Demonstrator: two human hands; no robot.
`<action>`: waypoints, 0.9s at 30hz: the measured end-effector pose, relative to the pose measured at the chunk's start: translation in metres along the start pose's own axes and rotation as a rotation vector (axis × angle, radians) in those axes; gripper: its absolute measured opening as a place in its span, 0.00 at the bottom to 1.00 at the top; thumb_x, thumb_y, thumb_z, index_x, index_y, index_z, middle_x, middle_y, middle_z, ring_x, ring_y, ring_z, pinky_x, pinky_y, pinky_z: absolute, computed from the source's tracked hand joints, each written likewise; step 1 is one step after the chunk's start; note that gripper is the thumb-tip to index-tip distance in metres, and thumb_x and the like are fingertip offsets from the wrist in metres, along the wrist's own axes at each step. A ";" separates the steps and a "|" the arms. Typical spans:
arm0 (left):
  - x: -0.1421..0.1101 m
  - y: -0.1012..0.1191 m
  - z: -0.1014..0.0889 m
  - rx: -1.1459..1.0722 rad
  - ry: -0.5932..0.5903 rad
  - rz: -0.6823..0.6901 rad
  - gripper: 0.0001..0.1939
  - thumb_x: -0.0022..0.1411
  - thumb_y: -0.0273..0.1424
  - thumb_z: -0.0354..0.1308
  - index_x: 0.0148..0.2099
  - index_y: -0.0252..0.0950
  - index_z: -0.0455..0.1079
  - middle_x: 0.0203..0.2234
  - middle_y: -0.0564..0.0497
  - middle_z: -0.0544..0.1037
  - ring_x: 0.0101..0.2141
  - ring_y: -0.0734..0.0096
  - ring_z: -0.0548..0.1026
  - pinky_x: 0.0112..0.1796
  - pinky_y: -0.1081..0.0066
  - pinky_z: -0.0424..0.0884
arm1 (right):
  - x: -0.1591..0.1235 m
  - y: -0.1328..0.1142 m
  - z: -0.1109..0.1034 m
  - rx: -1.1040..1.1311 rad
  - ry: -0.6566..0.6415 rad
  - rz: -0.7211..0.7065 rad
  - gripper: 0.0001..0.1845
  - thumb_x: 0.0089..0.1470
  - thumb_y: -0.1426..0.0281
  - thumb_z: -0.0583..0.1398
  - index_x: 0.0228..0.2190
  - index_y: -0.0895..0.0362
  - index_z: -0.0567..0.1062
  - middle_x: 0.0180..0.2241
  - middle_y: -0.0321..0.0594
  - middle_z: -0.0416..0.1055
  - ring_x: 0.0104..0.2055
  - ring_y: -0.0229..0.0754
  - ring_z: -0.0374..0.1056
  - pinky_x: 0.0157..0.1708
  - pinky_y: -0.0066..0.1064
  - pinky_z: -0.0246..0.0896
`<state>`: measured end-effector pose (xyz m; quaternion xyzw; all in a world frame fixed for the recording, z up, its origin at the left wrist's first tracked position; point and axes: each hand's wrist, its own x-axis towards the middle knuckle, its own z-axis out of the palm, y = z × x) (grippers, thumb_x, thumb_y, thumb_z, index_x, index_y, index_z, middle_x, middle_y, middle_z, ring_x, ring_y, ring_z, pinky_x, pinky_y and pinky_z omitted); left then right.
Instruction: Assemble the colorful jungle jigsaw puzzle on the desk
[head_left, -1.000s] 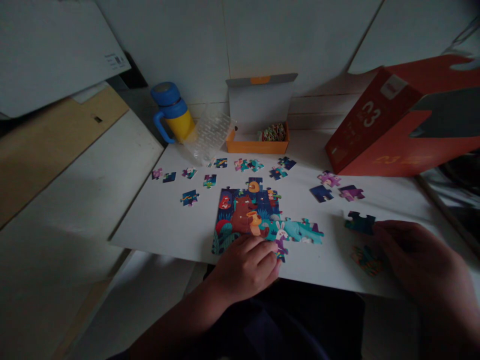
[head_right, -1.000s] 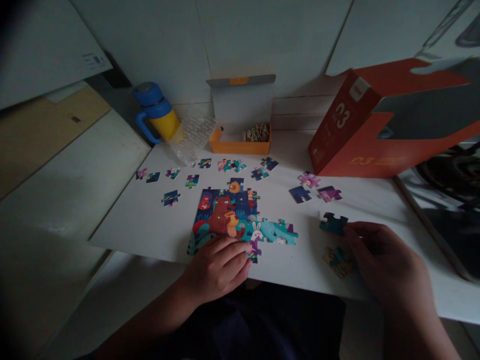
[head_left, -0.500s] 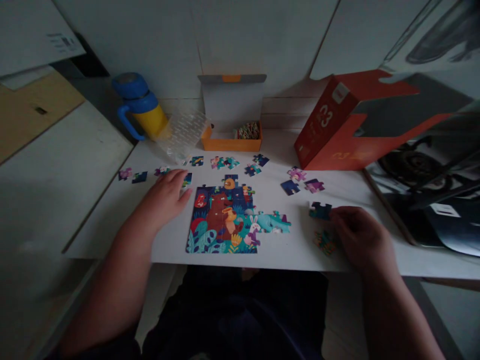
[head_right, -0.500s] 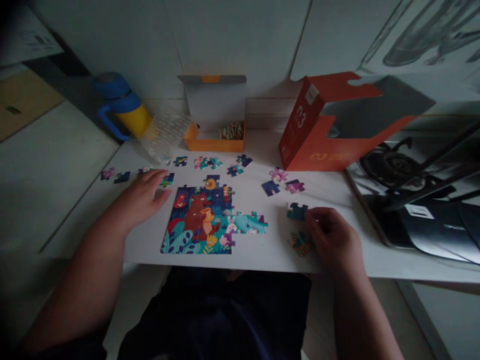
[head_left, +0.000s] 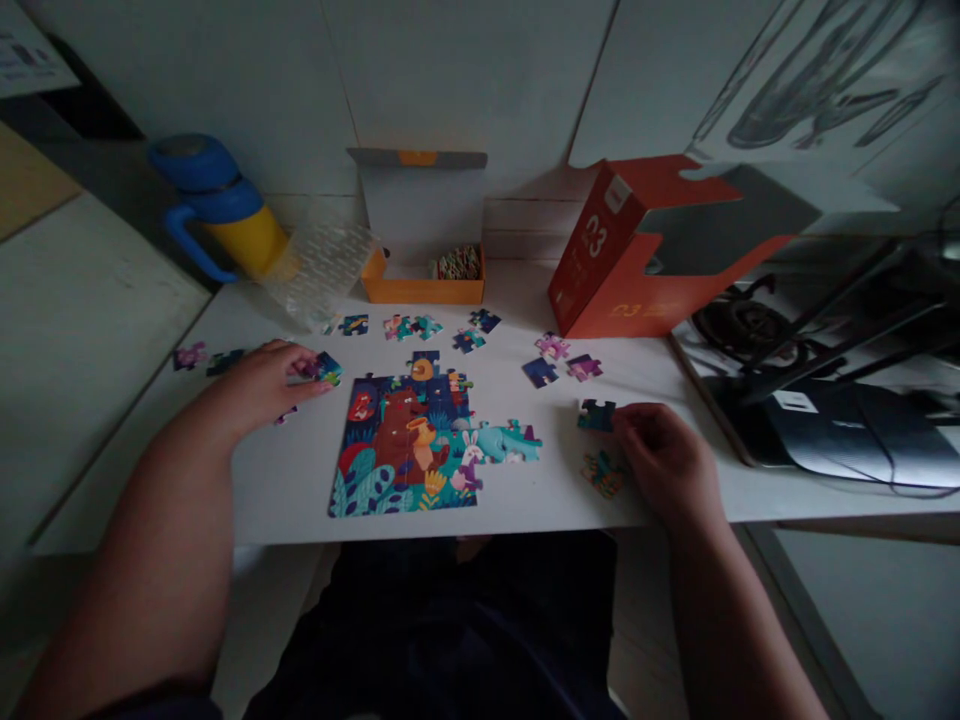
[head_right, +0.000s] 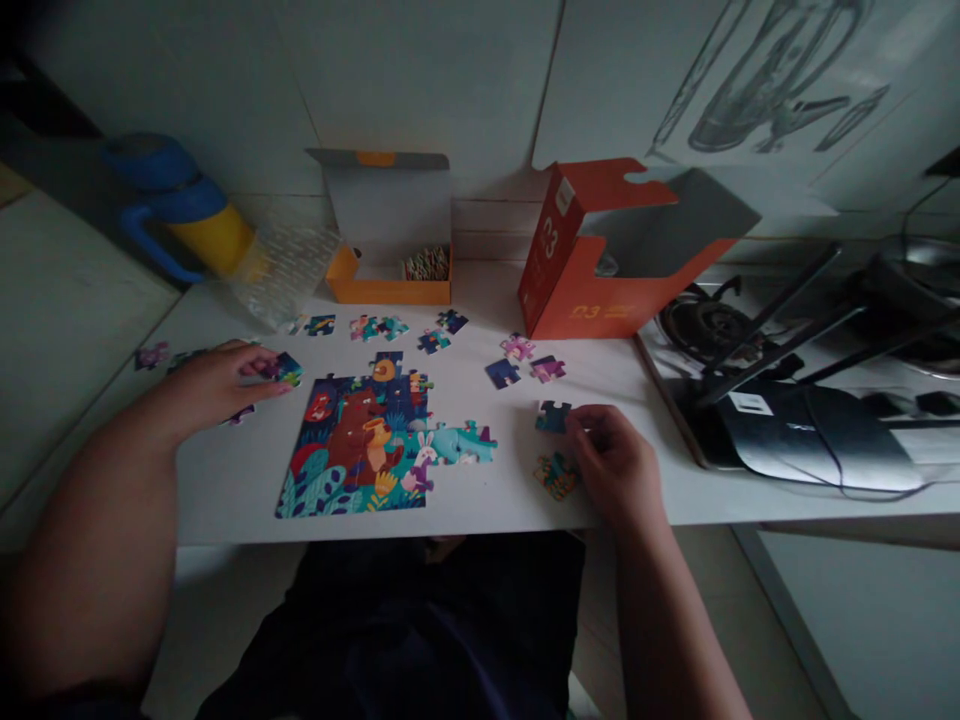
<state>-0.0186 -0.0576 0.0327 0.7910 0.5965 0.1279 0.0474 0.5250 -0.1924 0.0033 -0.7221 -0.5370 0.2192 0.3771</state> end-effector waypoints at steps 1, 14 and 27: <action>-0.001 0.001 -0.001 -0.007 0.017 -0.002 0.52 0.59 0.77 0.45 0.48 0.31 0.79 0.37 0.56 0.75 0.36 0.81 0.76 0.45 0.68 0.80 | 0.000 -0.001 0.000 -0.001 -0.002 0.002 0.20 0.65 0.50 0.64 0.44 0.54 0.79 0.33 0.38 0.78 0.30 0.40 0.68 0.29 0.31 0.60; -0.033 0.097 -0.026 -0.444 -0.102 -0.080 0.17 0.73 0.43 0.62 0.52 0.35 0.75 0.43 0.49 0.85 0.41 0.66 0.80 0.45 0.66 0.77 | 0.001 0.001 0.003 -0.017 0.015 -0.014 0.20 0.64 0.50 0.64 0.43 0.53 0.80 0.31 0.38 0.78 0.28 0.40 0.68 0.28 0.31 0.60; -0.062 0.156 0.055 -0.886 -0.202 -0.041 0.20 0.71 0.47 0.64 0.56 0.39 0.77 0.42 0.47 0.85 0.37 0.66 0.84 0.39 0.69 0.81 | -0.010 -0.009 -0.002 -0.239 0.109 -0.014 0.23 0.64 0.47 0.63 0.43 0.53 0.83 0.32 0.41 0.80 0.29 0.44 0.73 0.33 0.35 0.65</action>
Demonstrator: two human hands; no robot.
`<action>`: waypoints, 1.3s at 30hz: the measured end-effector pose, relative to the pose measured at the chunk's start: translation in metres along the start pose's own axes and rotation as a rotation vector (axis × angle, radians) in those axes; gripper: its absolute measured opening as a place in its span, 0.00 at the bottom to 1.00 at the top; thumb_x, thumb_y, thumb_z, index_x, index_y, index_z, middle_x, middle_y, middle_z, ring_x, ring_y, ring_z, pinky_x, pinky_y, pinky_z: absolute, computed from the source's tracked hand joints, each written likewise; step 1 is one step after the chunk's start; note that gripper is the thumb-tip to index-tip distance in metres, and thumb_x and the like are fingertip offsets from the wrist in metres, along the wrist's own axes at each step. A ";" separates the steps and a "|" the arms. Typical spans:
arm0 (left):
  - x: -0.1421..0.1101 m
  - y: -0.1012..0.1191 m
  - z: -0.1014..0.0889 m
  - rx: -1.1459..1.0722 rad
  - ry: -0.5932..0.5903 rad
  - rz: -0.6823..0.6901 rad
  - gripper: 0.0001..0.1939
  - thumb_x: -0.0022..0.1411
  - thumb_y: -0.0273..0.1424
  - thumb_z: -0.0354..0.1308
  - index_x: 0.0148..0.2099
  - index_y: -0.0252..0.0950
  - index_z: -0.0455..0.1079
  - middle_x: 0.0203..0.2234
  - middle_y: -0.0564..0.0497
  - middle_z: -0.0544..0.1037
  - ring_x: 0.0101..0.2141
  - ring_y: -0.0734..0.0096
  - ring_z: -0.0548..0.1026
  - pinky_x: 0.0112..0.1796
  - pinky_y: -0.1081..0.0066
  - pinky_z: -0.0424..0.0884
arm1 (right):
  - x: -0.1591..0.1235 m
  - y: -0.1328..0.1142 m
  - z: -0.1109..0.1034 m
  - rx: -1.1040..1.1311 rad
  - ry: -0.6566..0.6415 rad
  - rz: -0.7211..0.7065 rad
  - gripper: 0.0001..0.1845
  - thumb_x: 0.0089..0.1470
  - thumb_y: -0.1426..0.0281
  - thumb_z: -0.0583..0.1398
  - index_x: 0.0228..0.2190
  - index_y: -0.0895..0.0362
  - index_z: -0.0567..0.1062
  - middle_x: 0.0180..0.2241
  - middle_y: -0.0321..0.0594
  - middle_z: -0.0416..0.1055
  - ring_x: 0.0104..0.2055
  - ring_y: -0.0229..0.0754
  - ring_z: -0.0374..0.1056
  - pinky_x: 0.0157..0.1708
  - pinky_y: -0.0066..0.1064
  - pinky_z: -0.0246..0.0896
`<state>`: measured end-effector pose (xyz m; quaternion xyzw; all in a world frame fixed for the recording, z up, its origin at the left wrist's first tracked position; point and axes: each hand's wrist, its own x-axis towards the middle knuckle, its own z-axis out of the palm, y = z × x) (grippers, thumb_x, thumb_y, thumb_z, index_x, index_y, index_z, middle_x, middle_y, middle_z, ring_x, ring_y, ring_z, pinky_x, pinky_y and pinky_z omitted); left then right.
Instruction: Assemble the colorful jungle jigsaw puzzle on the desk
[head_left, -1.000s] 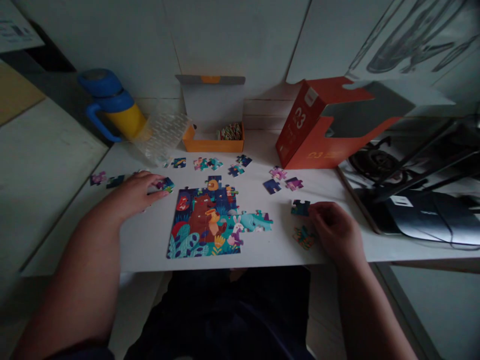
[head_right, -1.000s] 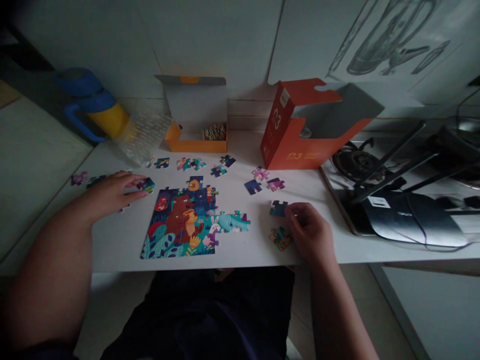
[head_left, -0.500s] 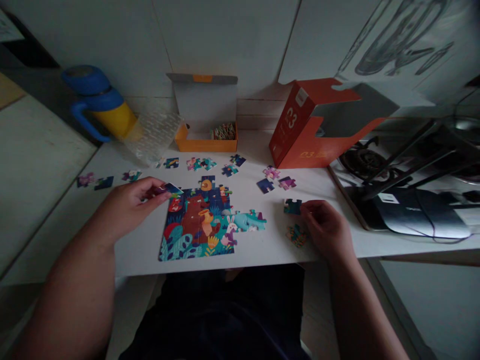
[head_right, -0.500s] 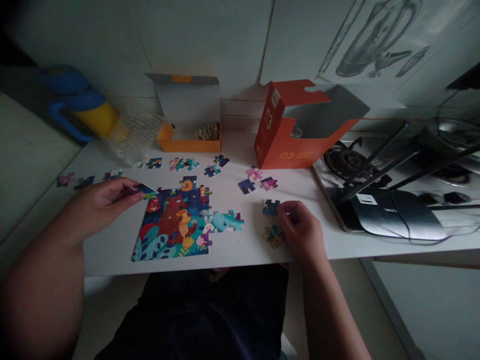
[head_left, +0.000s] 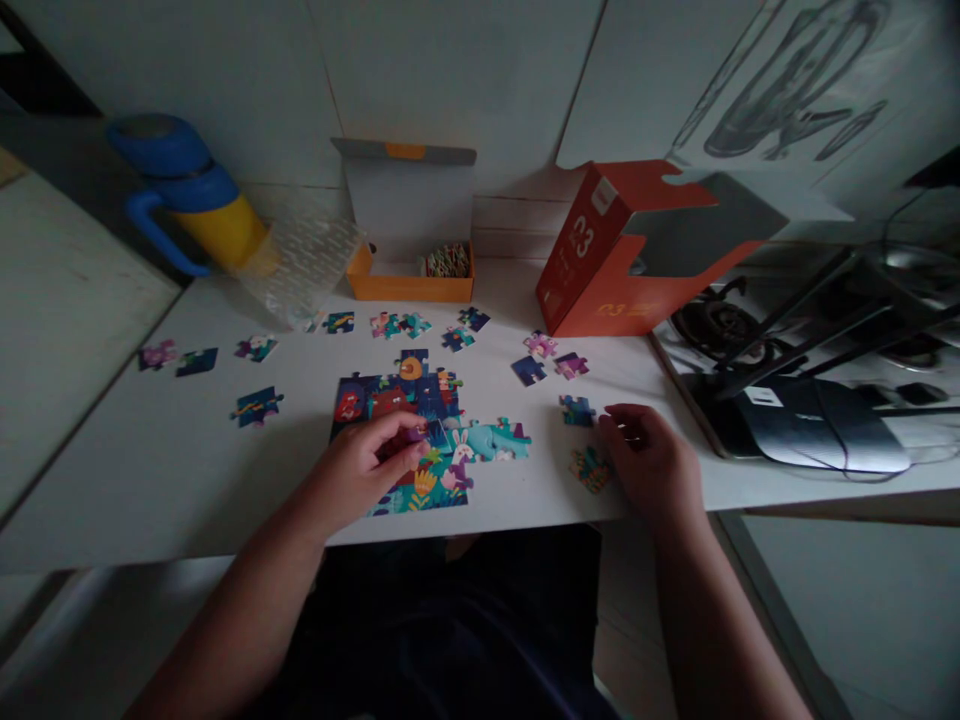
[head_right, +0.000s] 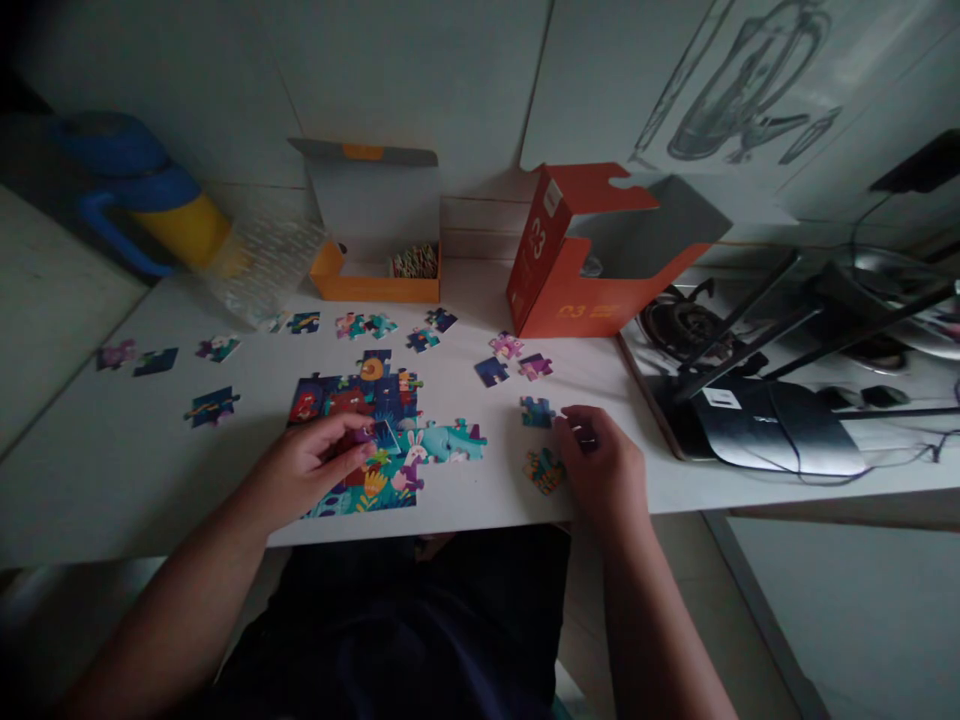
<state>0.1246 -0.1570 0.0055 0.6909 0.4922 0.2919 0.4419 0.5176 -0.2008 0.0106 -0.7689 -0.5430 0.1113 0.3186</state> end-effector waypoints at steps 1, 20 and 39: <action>0.000 -0.002 0.000 0.008 0.002 0.005 0.20 0.72 0.47 0.64 0.56 0.39 0.77 0.42 0.48 0.85 0.37 0.66 0.84 0.38 0.70 0.81 | -0.006 0.001 -0.003 -0.029 -0.008 -0.022 0.23 0.64 0.47 0.63 0.43 0.53 0.83 0.33 0.42 0.81 0.31 0.46 0.74 0.34 0.37 0.67; 0.002 0.012 -0.001 0.232 -0.042 0.076 0.16 0.75 0.44 0.59 0.56 0.43 0.78 0.44 0.50 0.86 0.40 0.67 0.84 0.38 0.72 0.77 | -0.043 0.000 -0.018 -0.152 -0.428 -0.509 0.17 0.69 0.62 0.64 0.57 0.46 0.80 0.57 0.44 0.77 0.58 0.53 0.75 0.59 0.49 0.75; -0.008 0.020 0.008 0.137 -0.078 0.514 0.22 0.69 0.34 0.72 0.62 0.43 0.74 0.40 0.52 0.87 0.39 0.70 0.86 0.47 0.71 0.81 | -0.068 -0.116 0.043 0.408 -0.474 -0.325 0.07 0.69 0.65 0.63 0.46 0.51 0.81 0.39 0.38 0.84 0.36 0.42 0.78 0.38 0.33 0.73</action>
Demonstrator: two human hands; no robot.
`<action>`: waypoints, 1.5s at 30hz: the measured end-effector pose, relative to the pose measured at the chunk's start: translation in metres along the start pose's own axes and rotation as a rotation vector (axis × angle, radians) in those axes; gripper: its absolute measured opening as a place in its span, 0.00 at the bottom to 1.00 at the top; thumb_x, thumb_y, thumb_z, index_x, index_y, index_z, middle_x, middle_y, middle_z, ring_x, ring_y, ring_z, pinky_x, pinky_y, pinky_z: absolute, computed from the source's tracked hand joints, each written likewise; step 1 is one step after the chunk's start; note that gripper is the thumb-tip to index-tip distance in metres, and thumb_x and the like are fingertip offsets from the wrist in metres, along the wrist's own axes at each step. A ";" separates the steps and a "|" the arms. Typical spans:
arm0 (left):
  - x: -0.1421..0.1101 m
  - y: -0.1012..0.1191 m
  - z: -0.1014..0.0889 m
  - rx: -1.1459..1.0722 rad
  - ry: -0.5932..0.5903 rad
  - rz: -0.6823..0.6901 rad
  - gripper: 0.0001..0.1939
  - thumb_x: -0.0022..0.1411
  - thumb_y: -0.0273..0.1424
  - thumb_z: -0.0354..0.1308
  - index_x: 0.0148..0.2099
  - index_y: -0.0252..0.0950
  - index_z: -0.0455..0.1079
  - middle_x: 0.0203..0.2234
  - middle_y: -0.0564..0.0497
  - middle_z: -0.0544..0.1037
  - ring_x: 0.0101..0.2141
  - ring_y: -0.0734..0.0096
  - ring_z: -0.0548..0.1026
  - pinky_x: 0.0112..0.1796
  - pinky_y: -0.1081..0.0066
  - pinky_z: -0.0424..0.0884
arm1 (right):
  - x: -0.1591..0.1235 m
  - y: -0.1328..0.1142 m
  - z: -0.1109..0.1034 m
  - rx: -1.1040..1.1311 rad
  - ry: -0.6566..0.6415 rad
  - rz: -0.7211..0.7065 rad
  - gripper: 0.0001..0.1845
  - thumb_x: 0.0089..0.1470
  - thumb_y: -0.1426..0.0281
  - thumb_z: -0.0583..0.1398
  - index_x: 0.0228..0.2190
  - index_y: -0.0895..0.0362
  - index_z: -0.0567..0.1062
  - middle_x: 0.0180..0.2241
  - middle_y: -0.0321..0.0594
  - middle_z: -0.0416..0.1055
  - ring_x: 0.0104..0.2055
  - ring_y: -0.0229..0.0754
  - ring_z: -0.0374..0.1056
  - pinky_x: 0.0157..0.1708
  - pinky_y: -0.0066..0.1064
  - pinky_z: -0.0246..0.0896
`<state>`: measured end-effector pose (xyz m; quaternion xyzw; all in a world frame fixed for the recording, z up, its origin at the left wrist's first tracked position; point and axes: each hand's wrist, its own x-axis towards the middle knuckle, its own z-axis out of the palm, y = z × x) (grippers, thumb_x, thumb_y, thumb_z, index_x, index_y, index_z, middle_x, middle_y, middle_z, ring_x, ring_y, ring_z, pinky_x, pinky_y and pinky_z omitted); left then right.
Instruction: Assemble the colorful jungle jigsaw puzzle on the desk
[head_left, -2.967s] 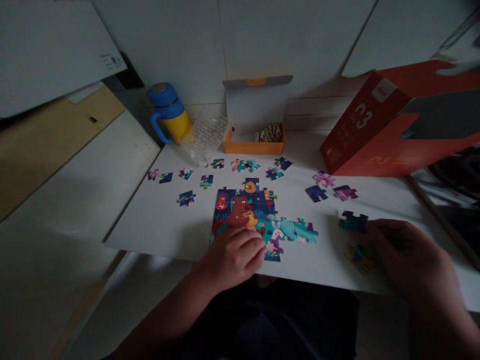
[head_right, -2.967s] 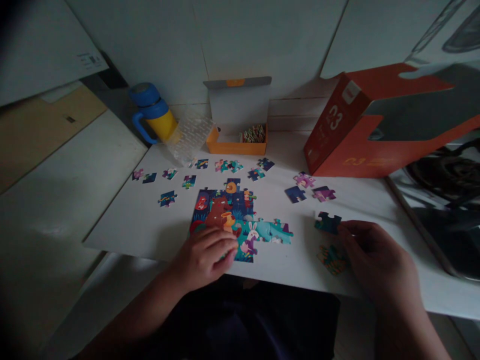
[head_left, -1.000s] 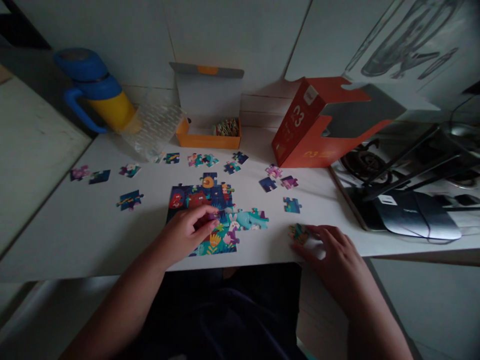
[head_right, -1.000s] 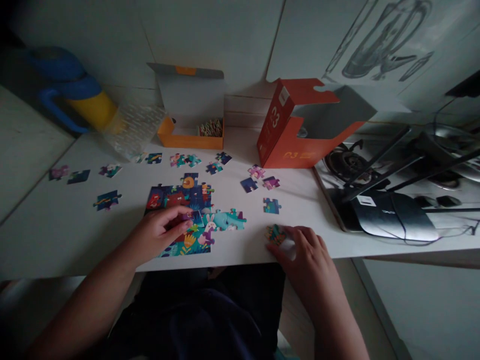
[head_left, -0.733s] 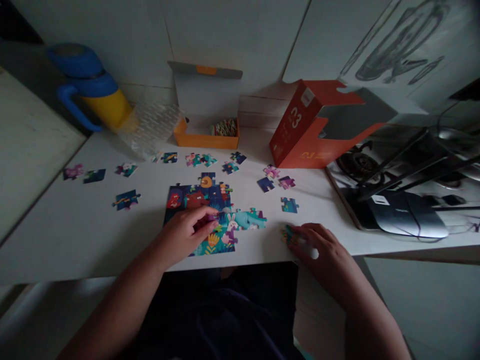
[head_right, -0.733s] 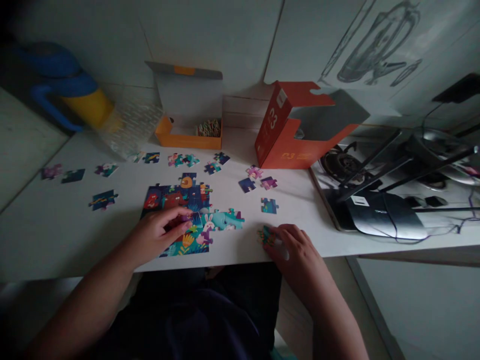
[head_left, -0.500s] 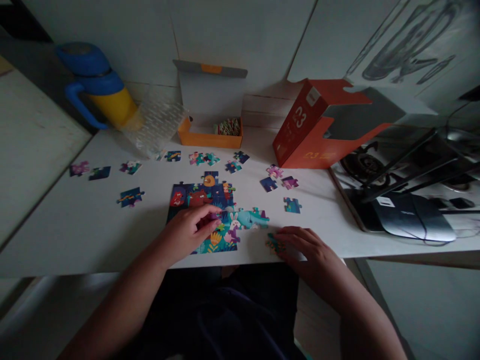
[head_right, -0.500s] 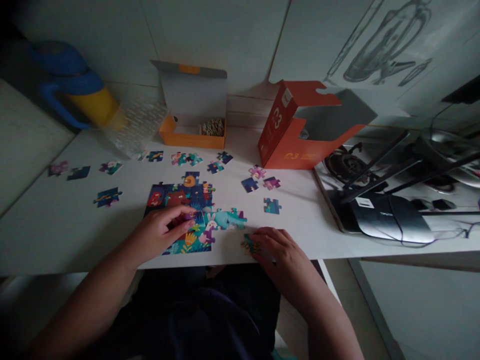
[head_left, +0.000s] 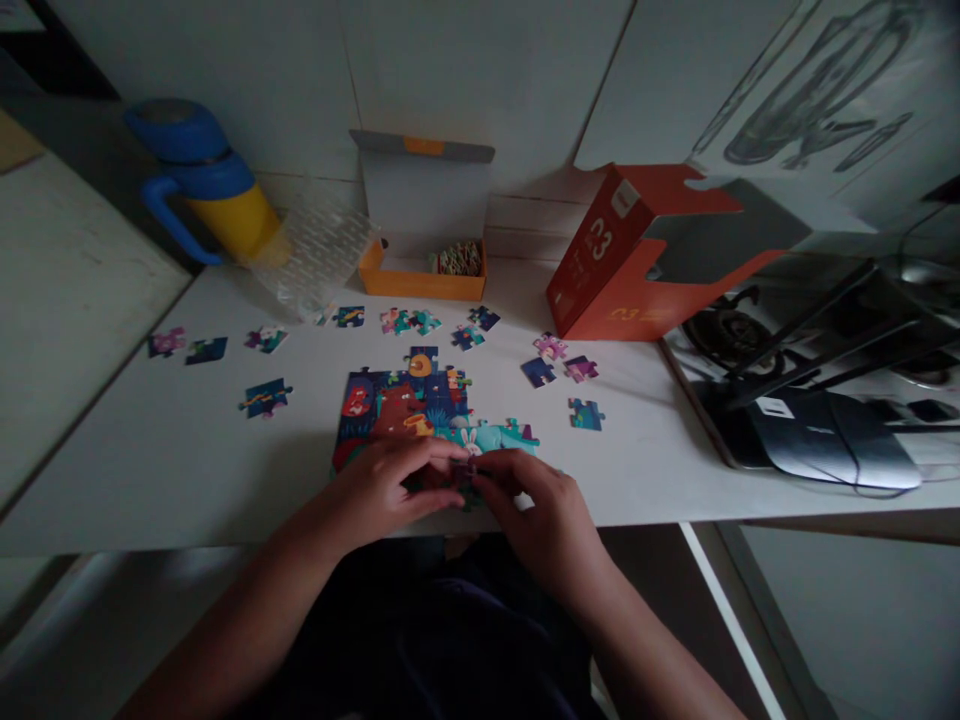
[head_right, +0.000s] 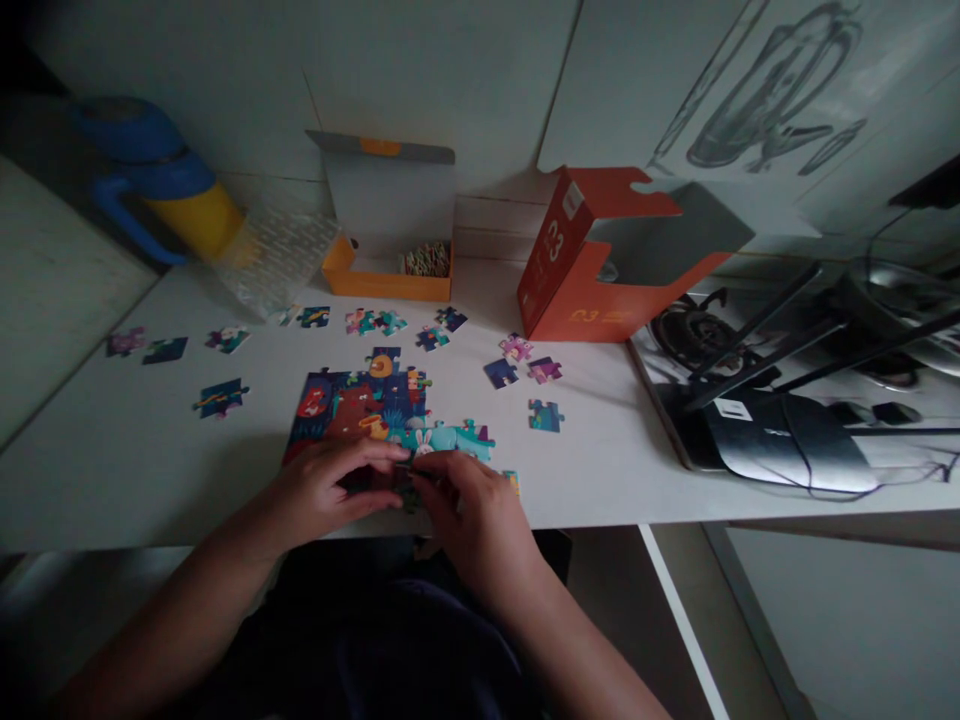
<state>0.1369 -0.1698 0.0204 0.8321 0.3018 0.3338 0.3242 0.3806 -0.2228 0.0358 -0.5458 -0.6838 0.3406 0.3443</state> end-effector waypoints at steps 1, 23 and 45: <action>0.001 0.000 0.000 0.028 0.013 -0.012 0.23 0.69 0.34 0.72 0.63 0.42 0.73 0.41 0.52 0.87 0.40 0.69 0.86 0.48 0.69 0.81 | 0.001 0.005 -0.006 0.018 0.026 0.047 0.08 0.69 0.64 0.64 0.46 0.51 0.82 0.40 0.38 0.84 0.36 0.42 0.79 0.38 0.33 0.73; 0.015 -0.004 0.012 0.361 -0.028 0.052 0.05 0.76 0.29 0.61 0.42 0.38 0.76 0.37 0.48 0.82 0.40 0.65 0.80 0.47 0.61 0.75 | 0.022 0.072 -0.069 -0.328 0.134 0.195 0.16 0.67 0.54 0.63 0.45 0.50 0.84 0.42 0.42 0.83 0.37 0.47 0.76 0.41 0.40 0.70; 0.015 -0.005 0.012 0.363 -0.060 0.047 0.05 0.75 0.28 0.61 0.43 0.38 0.76 0.38 0.49 0.81 0.41 0.64 0.78 0.46 0.61 0.74 | -0.048 0.021 -0.022 -0.822 0.255 -0.063 0.21 0.71 0.57 0.61 0.59 0.54 0.70 0.48 0.57 0.76 0.49 0.62 0.75 0.45 0.55 0.77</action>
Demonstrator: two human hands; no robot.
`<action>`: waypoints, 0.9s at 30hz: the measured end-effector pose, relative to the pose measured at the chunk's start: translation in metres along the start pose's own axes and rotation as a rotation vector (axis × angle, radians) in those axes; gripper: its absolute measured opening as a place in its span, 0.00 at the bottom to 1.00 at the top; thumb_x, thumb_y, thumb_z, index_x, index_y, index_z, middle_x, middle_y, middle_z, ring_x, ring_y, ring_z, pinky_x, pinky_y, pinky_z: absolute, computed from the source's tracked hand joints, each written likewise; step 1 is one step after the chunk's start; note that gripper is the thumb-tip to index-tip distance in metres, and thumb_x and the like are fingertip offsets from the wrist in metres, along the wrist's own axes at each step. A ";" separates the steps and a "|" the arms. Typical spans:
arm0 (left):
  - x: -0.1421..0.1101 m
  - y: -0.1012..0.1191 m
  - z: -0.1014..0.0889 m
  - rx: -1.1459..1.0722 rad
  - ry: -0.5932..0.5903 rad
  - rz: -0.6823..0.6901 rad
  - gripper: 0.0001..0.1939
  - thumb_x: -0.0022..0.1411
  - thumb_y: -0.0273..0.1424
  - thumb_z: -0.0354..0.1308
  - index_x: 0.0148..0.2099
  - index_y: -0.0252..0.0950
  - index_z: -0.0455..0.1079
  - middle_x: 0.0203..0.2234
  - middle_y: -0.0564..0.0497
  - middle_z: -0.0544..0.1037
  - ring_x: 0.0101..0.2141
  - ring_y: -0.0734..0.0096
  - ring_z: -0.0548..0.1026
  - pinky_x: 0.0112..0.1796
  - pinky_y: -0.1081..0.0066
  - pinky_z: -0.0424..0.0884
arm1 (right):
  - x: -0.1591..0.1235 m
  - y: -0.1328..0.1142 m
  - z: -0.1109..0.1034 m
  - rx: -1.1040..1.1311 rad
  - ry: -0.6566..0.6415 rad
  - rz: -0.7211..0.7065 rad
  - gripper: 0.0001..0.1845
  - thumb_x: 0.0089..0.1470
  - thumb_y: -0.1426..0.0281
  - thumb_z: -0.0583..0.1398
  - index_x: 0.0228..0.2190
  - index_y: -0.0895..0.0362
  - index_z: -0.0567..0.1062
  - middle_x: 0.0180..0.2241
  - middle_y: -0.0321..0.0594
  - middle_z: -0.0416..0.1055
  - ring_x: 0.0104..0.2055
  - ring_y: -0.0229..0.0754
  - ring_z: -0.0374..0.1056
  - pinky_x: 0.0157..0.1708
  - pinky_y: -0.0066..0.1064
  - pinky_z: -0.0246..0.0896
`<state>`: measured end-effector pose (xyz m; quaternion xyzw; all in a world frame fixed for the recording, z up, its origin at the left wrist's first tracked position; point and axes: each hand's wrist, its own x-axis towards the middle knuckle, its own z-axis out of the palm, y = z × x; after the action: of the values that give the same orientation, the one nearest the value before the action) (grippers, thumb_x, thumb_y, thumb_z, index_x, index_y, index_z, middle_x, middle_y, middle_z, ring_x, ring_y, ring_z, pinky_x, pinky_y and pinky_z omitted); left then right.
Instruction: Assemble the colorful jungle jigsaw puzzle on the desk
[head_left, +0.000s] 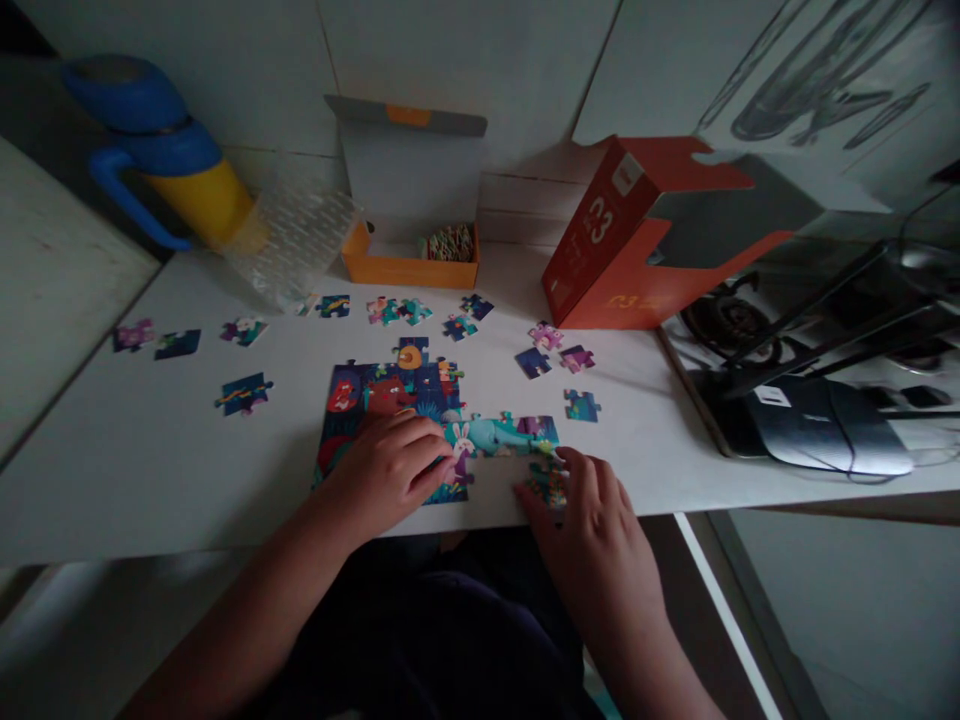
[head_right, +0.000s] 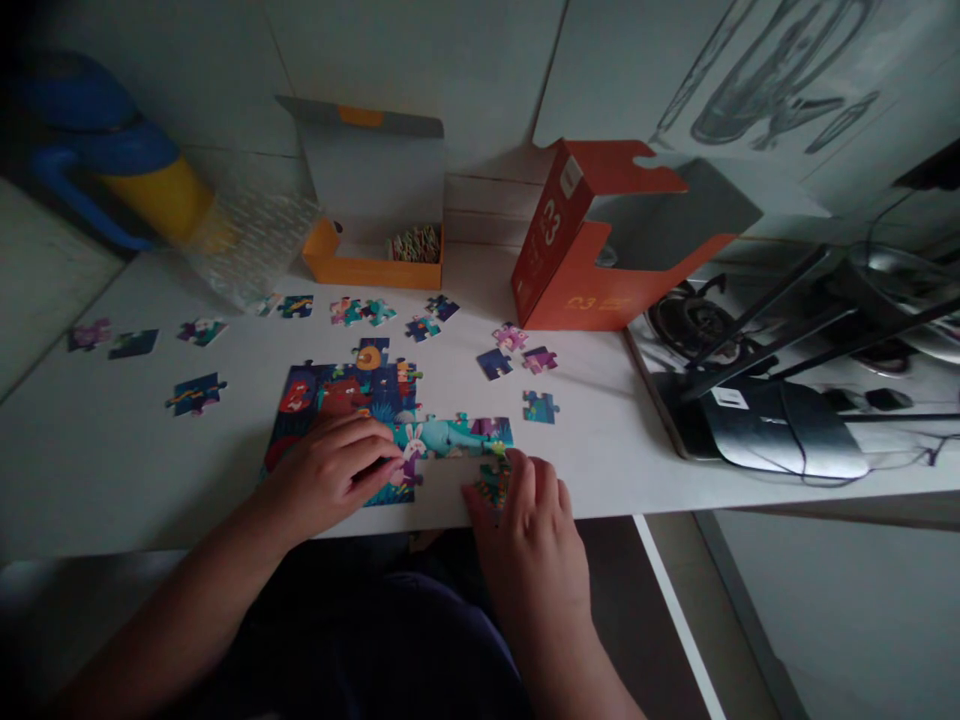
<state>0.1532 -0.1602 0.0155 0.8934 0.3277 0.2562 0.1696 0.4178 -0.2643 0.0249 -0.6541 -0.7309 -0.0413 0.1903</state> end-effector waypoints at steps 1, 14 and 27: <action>0.000 0.000 0.000 0.002 0.000 0.000 0.05 0.75 0.29 0.61 0.43 0.38 0.76 0.38 0.49 0.81 0.41 0.64 0.78 0.46 0.61 0.74 | -0.001 -0.001 0.000 -0.002 -0.003 0.000 0.19 0.71 0.59 0.61 0.58 0.53 0.70 0.48 0.57 0.76 0.49 0.62 0.75 0.45 0.55 0.77; -0.001 0.001 -0.001 0.012 0.009 -0.005 0.05 0.76 0.29 0.60 0.43 0.38 0.76 0.38 0.48 0.81 0.41 0.64 0.78 0.47 0.61 0.74 | -0.013 0.008 0.003 0.128 -0.070 0.154 0.22 0.70 0.60 0.59 0.61 0.52 0.65 0.48 0.49 0.77 0.44 0.56 0.79 0.45 0.48 0.77; 0.000 0.000 0.001 0.029 0.035 0.023 0.04 0.75 0.28 0.62 0.42 0.38 0.76 0.37 0.50 0.80 0.40 0.65 0.78 0.46 0.61 0.73 | 0.019 0.020 0.000 0.065 -0.151 -0.046 0.19 0.72 0.63 0.61 0.60 0.52 0.75 0.62 0.52 0.71 0.56 0.58 0.71 0.53 0.53 0.74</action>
<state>0.1537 -0.1602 0.0148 0.8949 0.3241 0.2687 0.1480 0.4356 -0.2440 0.0273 -0.6318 -0.7590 0.0277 0.1549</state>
